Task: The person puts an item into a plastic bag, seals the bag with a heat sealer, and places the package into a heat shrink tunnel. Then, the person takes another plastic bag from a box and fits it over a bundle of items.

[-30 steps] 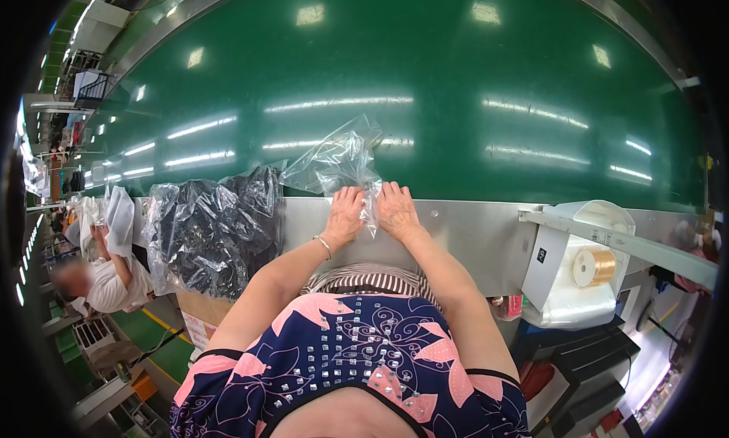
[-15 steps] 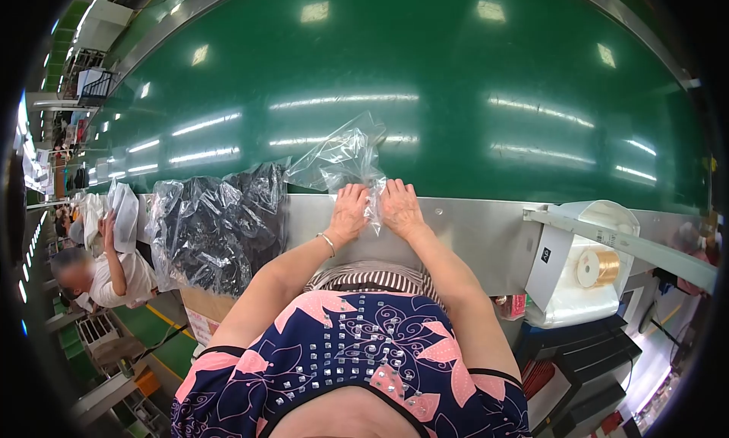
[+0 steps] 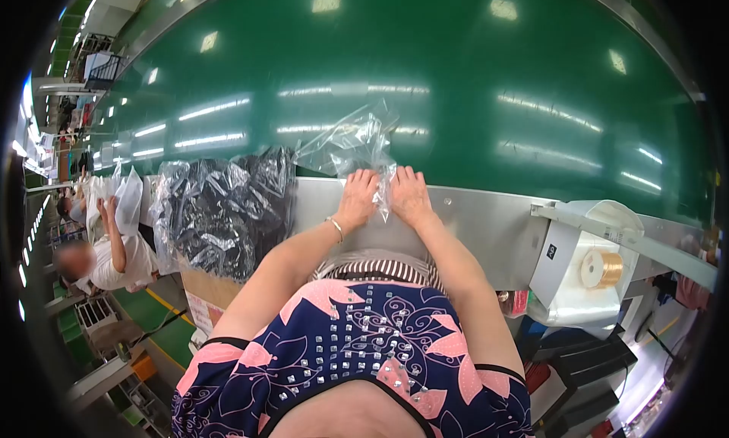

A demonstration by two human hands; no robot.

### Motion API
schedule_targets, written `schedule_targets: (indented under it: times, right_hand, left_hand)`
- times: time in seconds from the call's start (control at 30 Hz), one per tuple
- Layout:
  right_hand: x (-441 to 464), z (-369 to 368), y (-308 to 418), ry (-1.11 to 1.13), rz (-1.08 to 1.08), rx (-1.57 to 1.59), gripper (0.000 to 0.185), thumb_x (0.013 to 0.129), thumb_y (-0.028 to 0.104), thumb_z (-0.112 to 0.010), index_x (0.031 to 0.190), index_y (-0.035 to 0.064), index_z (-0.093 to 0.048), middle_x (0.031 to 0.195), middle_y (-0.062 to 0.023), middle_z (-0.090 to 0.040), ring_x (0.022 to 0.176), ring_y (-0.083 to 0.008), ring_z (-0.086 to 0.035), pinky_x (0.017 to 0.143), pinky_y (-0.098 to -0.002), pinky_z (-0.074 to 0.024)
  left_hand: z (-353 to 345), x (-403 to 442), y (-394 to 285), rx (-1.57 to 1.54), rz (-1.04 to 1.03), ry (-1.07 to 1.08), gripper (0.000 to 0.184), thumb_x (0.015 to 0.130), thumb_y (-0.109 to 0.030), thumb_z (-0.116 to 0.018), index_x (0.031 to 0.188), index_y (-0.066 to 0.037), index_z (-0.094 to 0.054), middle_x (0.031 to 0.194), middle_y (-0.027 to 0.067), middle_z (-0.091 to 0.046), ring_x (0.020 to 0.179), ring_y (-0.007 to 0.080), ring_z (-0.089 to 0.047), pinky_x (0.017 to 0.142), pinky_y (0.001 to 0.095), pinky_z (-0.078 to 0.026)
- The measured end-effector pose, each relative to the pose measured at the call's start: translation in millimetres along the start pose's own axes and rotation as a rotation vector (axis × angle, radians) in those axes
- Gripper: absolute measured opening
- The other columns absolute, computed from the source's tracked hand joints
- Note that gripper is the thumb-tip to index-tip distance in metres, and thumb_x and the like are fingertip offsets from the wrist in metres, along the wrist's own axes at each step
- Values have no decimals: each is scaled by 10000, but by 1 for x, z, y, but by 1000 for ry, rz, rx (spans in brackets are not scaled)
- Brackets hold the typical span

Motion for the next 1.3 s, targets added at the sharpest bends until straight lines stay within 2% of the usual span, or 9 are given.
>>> schedule_targets:
  times: [0.03,0.07,0.13,0.57,0.9,1.07,1.17,1.23,1.3]
  right_hand:
    - [1,0,-1,-14,2,-16,157,755,120,-523,861,20,-579,928,-125,-528,904,-260,-497,734,-383,-397]
    - [-1,-2,0,-20,3,-27,160,758,123,-525,865,18,-580,936,-128,-530,909,-262,-499,734,-388,-399]
    - [-1,0,2,-20,12,-66,155,758,129,-530,863,29,-583,917,-118,-525,899,-260,-501,729,-388,-398]
    - [2,-3,0,8,3,-50,95,751,118,-524,798,48,-568,869,-90,-510,863,-241,-496,703,-359,-392]
    - [1,-6,-4,51,-26,-34,111,756,127,-522,817,49,-571,899,-99,-516,899,-254,-499,725,-372,-393]
    - [1,-4,-1,2,-34,-45,163,793,114,-490,934,58,-547,955,-114,-517,952,-270,-498,758,-391,-387]
    - [1,-3,-1,-50,11,-66,164,781,100,-499,933,56,-542,962,-115,-518,951,-280,-495,766,-399,-385]
    - [-3,5,7,-132,73,-118,180,757,61,-512,935,46,-538,961,-118,-515,954,-287,-490,782,-407,-381]
    - [-9,18,23,-193,124,-30,189,748,43,-517,936,34,-536,954,-129,-513,936,-298,-493,776,-408,-388]
  left_hand:
    - [-1,-2,0,9,-2,-7,231,758,-92,-584,977,-31,-543,964,107,-510,924,270,-480,801,381,-378]
    - [-9,-4,4,3,28,79,473,613,-104,-717,1033,-32,-510,1039,120,-489,988,290,-461,844,394,-375]
    - [-11,-4,4,7,34,97,490,599,-108,-729,1032,-39,-511,1035,116,-490,990,289,-461,843,395,-376]
    - [-15,-4,5,37,29,78,473,596,-130,-732,1011,-59,-516,1002,92,-490,966,268,-466,841,376,-372]
    - [-17,-2,5,47,25,66,376,640,-128,-678,978,-59,-529,989,98,-499,951,271,-475,827,378,-380]
    - [-13,-5,7,40,45,-36,300,648,-77,-626,932,-46,-533,951,122,-504,918,303,-485,791,396,-413]
    - [-15,-8,11,15,86,-154,254,709,-53,-608,952,-23,-540,969,147,-520,929,322,-502,827,405,-427]
    - [6,-25,5,-221,189,-399,216,789,-33,-566,1002,1,-552,1027,168,-540,984,338,-518,871,400,-437]
    - [21,-49,-6,-289,261,-435,213,817,-24,-543,1028,7,-553,1054,171,-545,1016,336,-519,888,395,-436]
Point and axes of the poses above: each hand's wrist, its own x-axis towards the middle knuckle, its own z-axis out of the back of the hand, y = z × x, the point moved 7 cm from there along x, towards the middle knuckle
